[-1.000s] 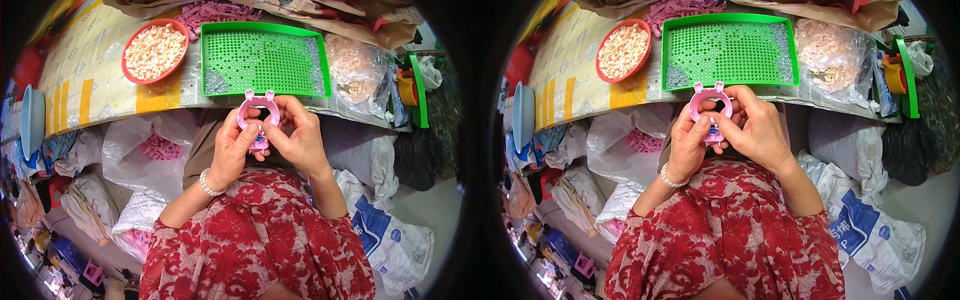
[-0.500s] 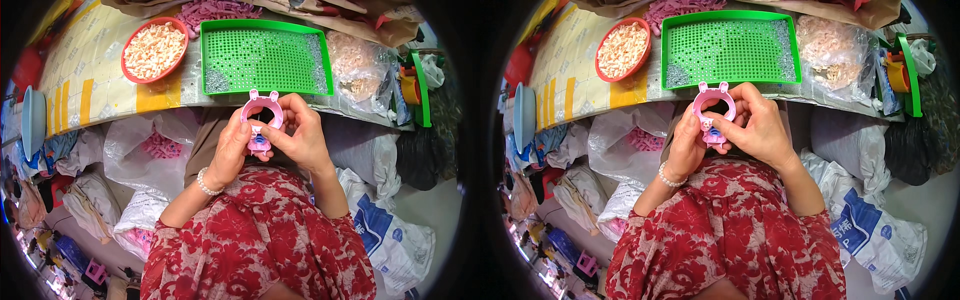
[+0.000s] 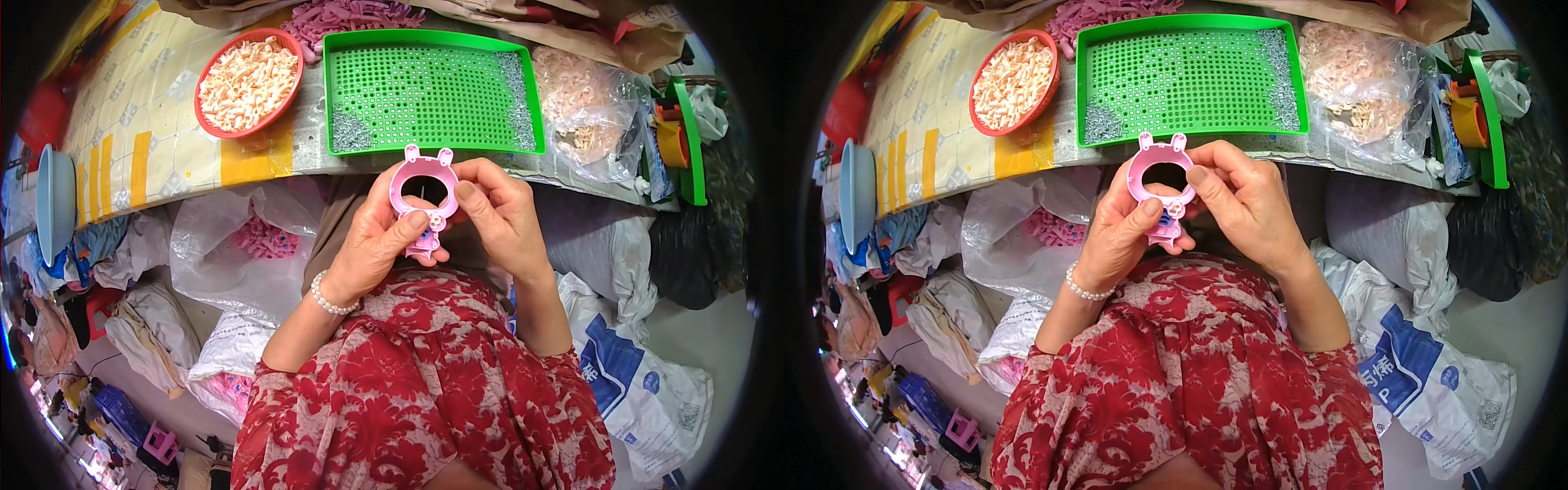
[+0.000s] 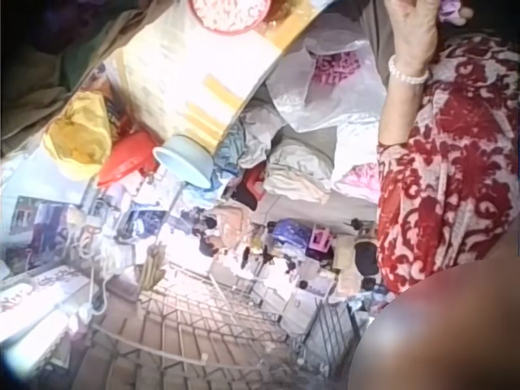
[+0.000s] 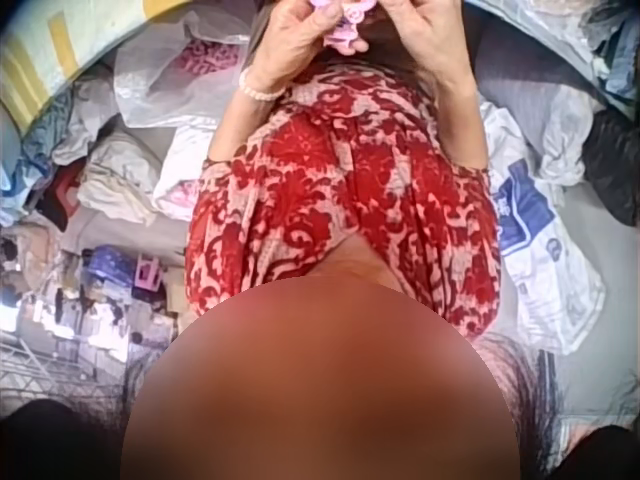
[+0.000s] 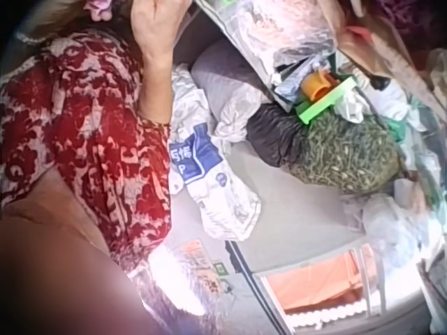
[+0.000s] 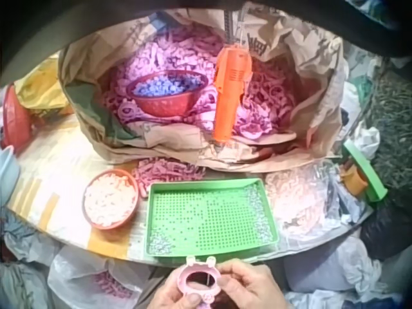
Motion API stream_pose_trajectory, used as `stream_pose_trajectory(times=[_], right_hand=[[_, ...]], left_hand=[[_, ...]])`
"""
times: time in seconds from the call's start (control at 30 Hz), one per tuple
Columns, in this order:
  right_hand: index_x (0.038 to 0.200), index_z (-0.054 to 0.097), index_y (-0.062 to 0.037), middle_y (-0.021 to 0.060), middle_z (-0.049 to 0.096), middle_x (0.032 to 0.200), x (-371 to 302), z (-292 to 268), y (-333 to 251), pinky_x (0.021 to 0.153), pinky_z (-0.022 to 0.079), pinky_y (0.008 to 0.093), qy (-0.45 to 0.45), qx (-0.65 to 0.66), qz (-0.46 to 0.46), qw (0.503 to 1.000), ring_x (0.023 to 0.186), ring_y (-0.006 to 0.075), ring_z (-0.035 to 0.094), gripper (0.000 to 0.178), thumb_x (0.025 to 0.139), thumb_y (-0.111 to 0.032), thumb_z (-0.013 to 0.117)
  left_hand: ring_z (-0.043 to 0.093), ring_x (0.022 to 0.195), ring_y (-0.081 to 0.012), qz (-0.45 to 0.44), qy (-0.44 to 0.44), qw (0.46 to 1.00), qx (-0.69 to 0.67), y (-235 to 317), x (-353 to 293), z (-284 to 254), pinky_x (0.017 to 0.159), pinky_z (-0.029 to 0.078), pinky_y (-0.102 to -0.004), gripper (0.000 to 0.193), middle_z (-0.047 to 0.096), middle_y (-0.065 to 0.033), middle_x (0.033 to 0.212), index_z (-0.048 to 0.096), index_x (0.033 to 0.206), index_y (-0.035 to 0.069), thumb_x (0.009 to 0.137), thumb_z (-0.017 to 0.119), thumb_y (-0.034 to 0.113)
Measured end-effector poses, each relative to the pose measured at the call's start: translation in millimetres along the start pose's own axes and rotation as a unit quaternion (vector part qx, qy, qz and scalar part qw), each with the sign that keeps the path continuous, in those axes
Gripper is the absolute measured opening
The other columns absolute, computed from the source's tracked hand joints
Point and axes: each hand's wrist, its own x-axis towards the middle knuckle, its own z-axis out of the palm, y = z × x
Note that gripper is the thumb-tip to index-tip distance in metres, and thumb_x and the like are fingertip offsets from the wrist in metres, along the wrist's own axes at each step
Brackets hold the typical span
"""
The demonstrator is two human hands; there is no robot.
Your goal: Assembling a pink plastic toy frame with small white components and using an electric screwdriver.
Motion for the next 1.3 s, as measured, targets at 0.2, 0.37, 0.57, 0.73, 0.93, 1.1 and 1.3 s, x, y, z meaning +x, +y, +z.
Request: stream_pose_trajectory(times=[0.2, 0.37, 0.57, 0.73, 0.93, 1.1, 1.3], right_hand=[[0.095, 0.058, 0.0038, 0.0057, 0.063, 0.07, 0, 2, 3, 0.055, 0.047, 0.022, 0.02, -0.046, -0.024, 0.998, 0.063, 0.0085, 0.061, 0.019, 0.09, -0.014, 0.057], [0.094, 0.058, 0.0043, 0.0024, 0.061, 0.073, 0, 1, -3, 0.058, 0.045, 0.0197, 0.014, -0.058, 0.004, 0.998, 0.065, 0.0043, 0.055, 0.02, 0.091, -0.015, 0.057], [0.094, 0.057, 0.0047, 0.004, 0.062, 0.075, -4, 0, 2, 0.059, 0.046, 0.0199, 0.029, -0.047, -0.002, 0.998, 0.066, 0.006, 0.056, 0.015, 0.089, -0.01, 0.056], [0.093, 0.057, 0.0049, 0.0045, 0.063, 0.076, -3, 2, -3, 0.057, 0.044, 0.0189, 0.044, -0.053, -0.027, 0.997, 0.064, 0.0051, 0.055, 0.014, 0.089, -0.009, 0.056], [0.091, 0.059, 0.0036, 0.0046, 0.062, 0.069, 8, 10, -4, 0.054, 0.045, 0.0211, 0.079, -0.031, -0.055, 0.995, 0.061, 0.006, 0.057, 0.012, 0.083, -0.005, 0.062], [0.093, 0.059, 0.004, 0.0058, 0.063, 0.073, 27, 2, -12, 0.057, 0.047, 0.0217, 0.033, 0.011, -0.046, 0.998, 0.065, 0.0073, 0.058, 0.014, 0.085, -0.007, 0.06], [0.091, 0.061, 0.0027, 0.0066, 0.063, 0.075, 114, -1, -35, 0.058, 0.047, 0.0259, 0.031, -0.217, -0.169, 0.961, 0.065, 0.0121, 0.059, 0.016, 0.088, -0.012, 0.057]], left_hand=[[0.066, 0.067, -0.0207, -0.002, -0.005, 0.997, -0.083, -1, 1, -1, 0.054, 0.055, -0.0245, 0.062, 0.058, -0.0116, 0.098, 0.02, 0.139, 0.009, 0.09, 0.057, 0.019], [0.065, 0.064, -0.0189, 0.006, 0.032, 0.999, 0.014, 1, 3, 4, 0.052, 0.055, -0.0242, 0.058, 0.059, -0.0103, 0.095, 0.025, 0.135, 0.008, 0.089, 0.059, 0.015], [0.063, 0.066, -0.0149, -0.009, 0.02, 0.999, 0.034, 6, 3, 5, 0.055, 0.055, -0.0231, 0.055, 0.057, -0.0081, 0.097, 0.027, 0.134, 0.008, 0.089, 0.059, 0.015], [0.064, 0.068, -0.0164, -0.022, 0.023, 0.995, 0.091, 10, 3, 1, 0.056, 0.054, -0.0241, 0.054, 0.062, -0.0089, 0.092, 0.034, 0.132, 0.008, 0.088, 0.061, 0.022], [0.06, 0.07, -0.0092, 0.043, 0.078, 0.994, 0.068, 16, 6, 7, 0.053, 0.051, -0.0199, 0.058, 0.06, -0.005, 0.091, 0.032, 0.137, 0.01, 0.087, 0.062, 0.013], [0.062, 0.069, -0.0127, 0.048, 0.048, 0.995, 0.075, 24, 9, -6, 0.054, 0.054, -0.0233, 0.057, 0.061, -0.0089, 0.094, 0.031, 0.137, 0.01, 0.088, 0.06, 0.013], [0.062, 0.068, -0.0131, 0.105, 0.075, 0.988, 0.088, 41, 9, -22, 0.056, 0.054, -0.0231, 0.056, 0.061, -0.0094, 0.094, 0.033, 0.136, 0.009, 0.087, 0.06, 0.009]])
